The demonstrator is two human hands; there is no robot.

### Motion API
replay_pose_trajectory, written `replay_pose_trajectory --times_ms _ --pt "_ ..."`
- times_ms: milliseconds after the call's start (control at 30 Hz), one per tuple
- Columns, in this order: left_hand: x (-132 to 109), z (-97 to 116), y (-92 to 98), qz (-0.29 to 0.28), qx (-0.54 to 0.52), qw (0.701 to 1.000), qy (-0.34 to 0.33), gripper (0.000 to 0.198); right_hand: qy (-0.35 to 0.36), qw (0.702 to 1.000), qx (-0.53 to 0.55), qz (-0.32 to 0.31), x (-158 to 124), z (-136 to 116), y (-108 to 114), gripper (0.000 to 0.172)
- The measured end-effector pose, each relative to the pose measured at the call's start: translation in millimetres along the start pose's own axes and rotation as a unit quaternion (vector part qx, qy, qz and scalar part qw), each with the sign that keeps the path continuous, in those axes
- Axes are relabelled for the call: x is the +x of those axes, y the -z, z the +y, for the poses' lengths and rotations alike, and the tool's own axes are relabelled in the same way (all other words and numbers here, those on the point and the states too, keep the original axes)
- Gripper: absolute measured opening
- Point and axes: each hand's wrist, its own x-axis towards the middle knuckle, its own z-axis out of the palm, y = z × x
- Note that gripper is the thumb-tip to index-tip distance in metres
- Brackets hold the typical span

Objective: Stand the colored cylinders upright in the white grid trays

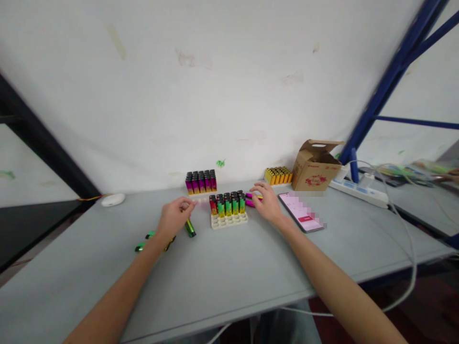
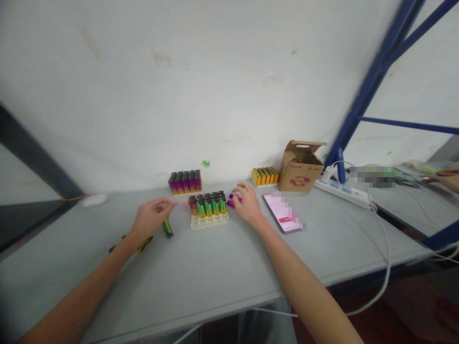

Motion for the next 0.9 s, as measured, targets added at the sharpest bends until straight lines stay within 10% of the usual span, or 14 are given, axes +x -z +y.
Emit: replay_pose_trajectory --times_ms 300,567,900 --pt "-3.3 9.7 1.4 0.176 -0.087 0.978 0.077 0.025 0.045 0.99 0.086 0.1 -5.2 -50.2 18.5 0.016" --pt "-5.8 50.5 -24.4 0.267 -0.275 0.924 0.017 0.018 -0.015 0.945 0.282 -0.166 -30.8 -99.0 -7.3 0.036" --pt "-27.0 60.7 -39.1 0.28 -0.202 0.933 -0.098 0.029 -0.135 0.896 0.391 -0.163 -24.5 -96.7 -12.5 0.024"
